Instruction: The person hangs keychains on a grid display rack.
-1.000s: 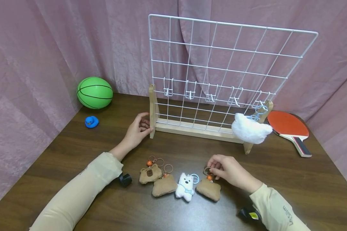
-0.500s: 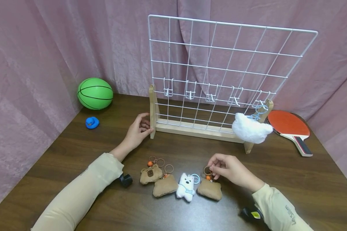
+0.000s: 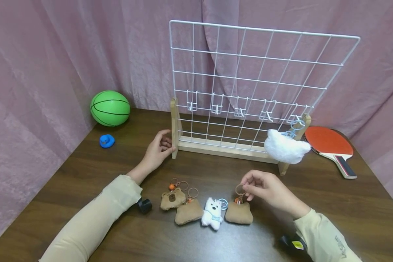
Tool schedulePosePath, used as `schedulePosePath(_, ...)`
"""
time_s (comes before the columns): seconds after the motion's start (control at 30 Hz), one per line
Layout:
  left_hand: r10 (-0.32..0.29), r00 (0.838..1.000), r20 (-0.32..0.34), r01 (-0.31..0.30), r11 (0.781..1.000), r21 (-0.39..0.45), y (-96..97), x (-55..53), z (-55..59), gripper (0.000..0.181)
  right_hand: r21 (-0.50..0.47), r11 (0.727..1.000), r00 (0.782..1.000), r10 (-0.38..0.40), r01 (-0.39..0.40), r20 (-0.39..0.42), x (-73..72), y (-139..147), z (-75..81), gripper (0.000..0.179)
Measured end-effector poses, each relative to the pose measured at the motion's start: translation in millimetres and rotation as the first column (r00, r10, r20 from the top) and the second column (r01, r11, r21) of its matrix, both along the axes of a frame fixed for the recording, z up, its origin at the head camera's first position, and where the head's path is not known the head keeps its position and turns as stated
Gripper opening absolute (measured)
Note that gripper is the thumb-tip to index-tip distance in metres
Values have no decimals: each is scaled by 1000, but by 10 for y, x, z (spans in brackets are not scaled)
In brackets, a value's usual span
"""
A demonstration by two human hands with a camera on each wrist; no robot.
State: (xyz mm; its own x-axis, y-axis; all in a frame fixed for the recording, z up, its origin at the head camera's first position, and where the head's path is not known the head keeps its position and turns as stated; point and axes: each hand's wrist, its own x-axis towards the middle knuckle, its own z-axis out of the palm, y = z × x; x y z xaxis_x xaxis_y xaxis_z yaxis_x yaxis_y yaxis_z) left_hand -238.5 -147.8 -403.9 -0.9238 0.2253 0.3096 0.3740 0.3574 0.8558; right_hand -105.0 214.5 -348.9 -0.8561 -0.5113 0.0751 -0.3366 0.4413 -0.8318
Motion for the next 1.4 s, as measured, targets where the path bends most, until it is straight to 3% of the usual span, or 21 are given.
schedulePosePath(0.57,2,1000,-6,-2,1000,9,7,5,12,60,-28,999,989,-34,30,-144,12,88,403,7)
schedulePosePath(0.8,-3,1000,-5,3,1000,14,12,8,14,60,54,996,982,-55,66,-183,-27,130,609,7)
schedulePosePath(1.03,1,1000,-11,-1,1000,17,9,7,3,60,140,981,961,-95,136,-261,-100,164,807,8)
schedulePosePath(1.23,3,1000,-8,-2,1000,11,10,6,6,61,160,969,946,-133,187,-296,-158,177,970,8)
schedulePosePath(1.4,3,1000,-4,-3,1000,6,11,13,7,61,185,954,919,-155,234,-363,-225,194,1066,9)
